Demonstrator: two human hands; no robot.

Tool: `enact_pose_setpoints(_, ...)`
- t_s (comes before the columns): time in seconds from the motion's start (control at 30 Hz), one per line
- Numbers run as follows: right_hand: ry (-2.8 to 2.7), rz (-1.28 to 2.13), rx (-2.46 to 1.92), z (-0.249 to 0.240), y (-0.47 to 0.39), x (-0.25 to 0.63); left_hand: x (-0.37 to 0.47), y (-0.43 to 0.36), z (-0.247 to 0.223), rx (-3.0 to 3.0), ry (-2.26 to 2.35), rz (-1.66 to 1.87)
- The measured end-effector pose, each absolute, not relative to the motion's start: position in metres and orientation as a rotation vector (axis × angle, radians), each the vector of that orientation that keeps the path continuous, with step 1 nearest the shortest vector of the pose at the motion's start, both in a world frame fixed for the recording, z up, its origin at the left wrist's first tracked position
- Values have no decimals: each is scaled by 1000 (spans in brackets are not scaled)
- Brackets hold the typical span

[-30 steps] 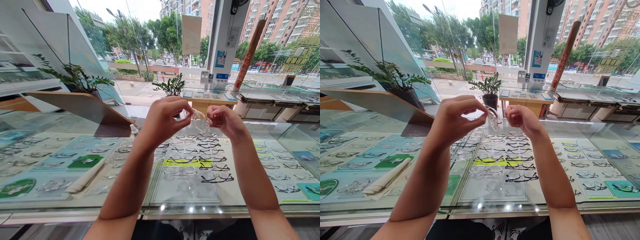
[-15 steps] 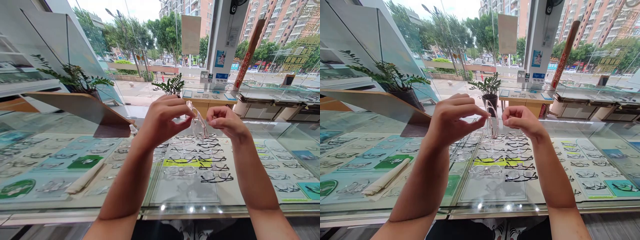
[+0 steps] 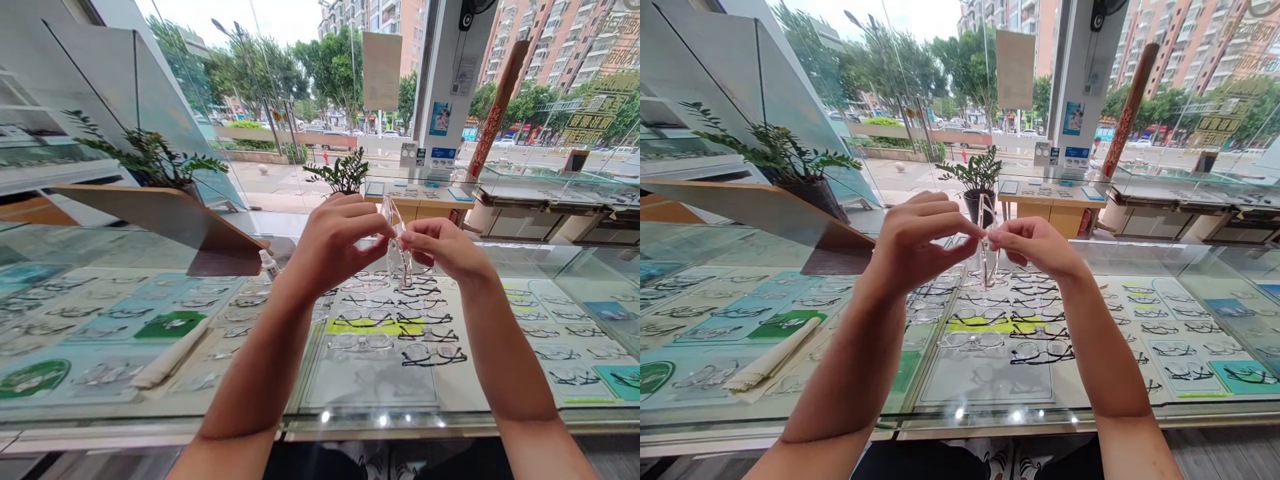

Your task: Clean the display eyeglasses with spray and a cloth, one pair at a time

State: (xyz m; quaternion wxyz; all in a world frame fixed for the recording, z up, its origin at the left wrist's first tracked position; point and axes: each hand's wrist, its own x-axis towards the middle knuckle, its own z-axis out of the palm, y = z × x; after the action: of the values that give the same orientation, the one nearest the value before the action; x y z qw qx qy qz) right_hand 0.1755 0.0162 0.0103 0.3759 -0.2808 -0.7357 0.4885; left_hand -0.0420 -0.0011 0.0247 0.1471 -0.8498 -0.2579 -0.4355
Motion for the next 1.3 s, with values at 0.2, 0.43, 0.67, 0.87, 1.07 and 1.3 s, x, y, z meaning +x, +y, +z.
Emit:
enact_pose_setpoints(0.2,-1726,1129,-729,9,14,168,-36,2,18,-2399,-980,-1693)
enact_pose_setpoints(0.43,-1737,899,-792,3,16,168,-31,11,13,-2823,-1388,-1943)
enact_pose_setpoints(0.67,-1729,856,-752,6,13,166,-24,11,15,-2817,-1320,-2274)
enact_pose_setpoints(0.87,-1630,545,-897,12,10,173,-28,17,12,-2629,-1321,-2330)
enact_pose_setpoints(1.07,-1470,-78,-1238,15,11,189,-36,25,10,-2794,-1331,-2195)
enact_pose_setpoints(1.3,-1548,-370,-1091,12,9,180,-33,25,8,-2841,-1534,-2262)
